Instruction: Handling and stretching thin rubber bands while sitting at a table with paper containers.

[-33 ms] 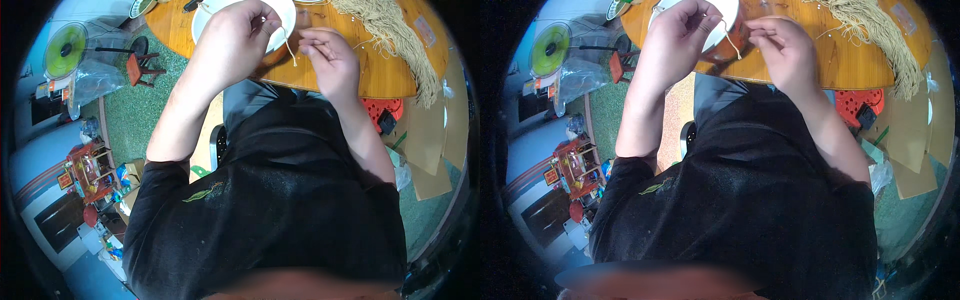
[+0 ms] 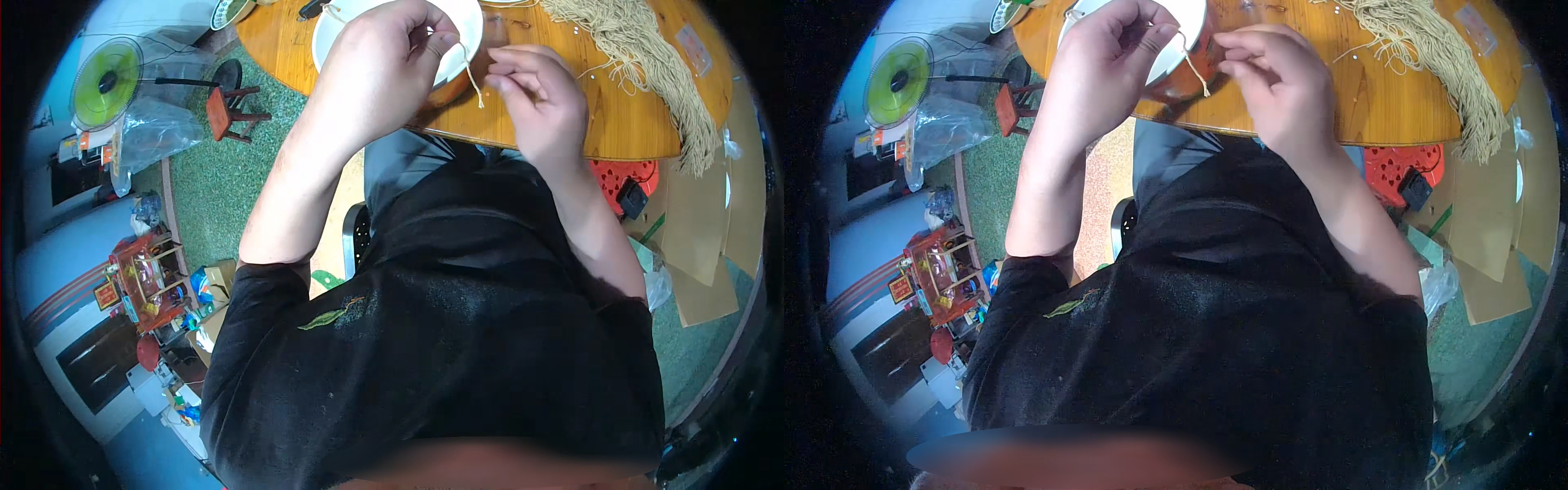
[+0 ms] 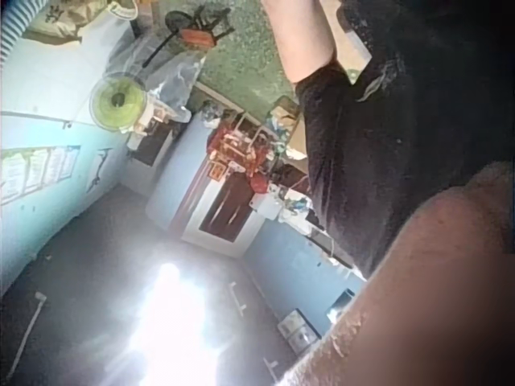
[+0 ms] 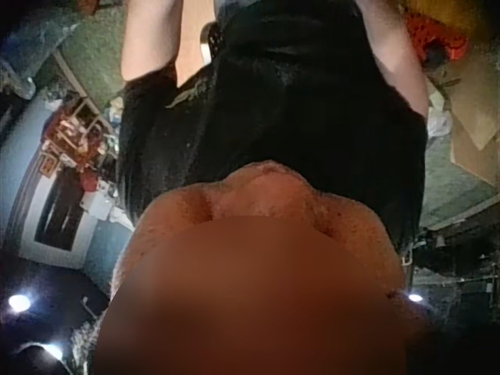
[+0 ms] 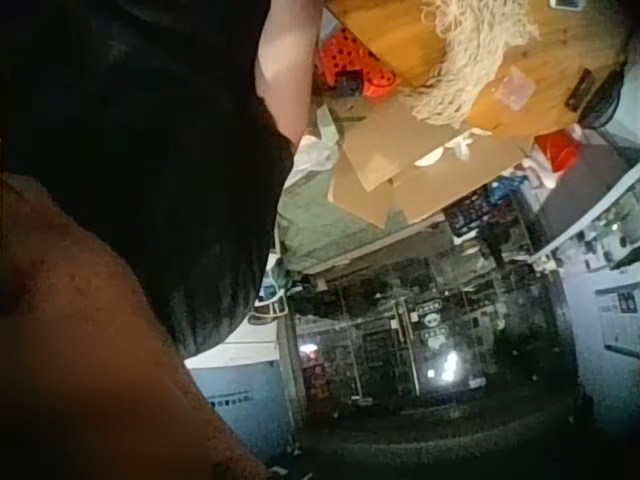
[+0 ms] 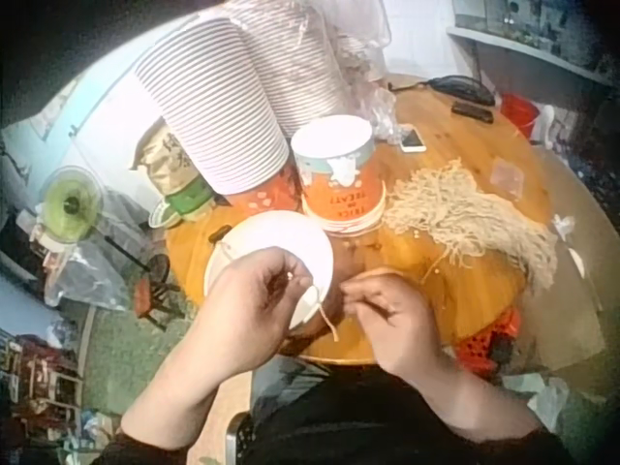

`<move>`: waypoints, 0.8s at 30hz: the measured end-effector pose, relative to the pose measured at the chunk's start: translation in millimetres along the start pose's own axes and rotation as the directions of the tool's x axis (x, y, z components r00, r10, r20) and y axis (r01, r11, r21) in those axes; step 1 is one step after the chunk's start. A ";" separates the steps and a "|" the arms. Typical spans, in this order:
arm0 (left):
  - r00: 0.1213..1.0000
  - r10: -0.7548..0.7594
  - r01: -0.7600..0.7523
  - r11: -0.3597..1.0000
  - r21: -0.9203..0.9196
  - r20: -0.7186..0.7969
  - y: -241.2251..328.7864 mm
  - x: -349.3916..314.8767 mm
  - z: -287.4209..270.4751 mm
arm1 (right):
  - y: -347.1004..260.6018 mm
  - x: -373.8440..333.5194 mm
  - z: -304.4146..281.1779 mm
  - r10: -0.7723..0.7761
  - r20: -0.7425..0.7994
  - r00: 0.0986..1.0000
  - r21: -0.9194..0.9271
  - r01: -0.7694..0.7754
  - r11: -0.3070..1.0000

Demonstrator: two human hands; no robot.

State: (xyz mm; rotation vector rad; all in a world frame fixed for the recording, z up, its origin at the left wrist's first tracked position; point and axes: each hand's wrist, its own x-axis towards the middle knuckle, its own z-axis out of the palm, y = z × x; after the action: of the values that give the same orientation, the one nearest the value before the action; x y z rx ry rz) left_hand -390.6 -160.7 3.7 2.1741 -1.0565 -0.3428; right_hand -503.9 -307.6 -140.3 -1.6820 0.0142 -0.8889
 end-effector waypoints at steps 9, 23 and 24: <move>1.000 -0.005 0.005 1.000 -0.017 0.020 4.1 1.2 0.2 | -9.3 23.5 -3.4 -0.482 0.153 0.862 -0.239 0.506 0.829; 0.995 0.068 -0.070 0.997 -0.024 -0.069 -14.5 0.1 1.4 | -35.6 12.6 10.4 0.193 0.070 0.979 0.253 -0.204 0.946; 0.995 0.068 -0.070 0.997 -0.013 -0.072 -17.0 -0.7 1.2 | -40.7 15.7 10.7 0.193 0.070 0.979 0.252 -0.204 0.946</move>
State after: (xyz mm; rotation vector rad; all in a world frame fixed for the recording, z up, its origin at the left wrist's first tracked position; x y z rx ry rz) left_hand -381.6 -153.3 -8.8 2.1143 -1.0826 -0.2392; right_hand -504.5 -292.6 -98.0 -1.4274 0.0357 -0.6704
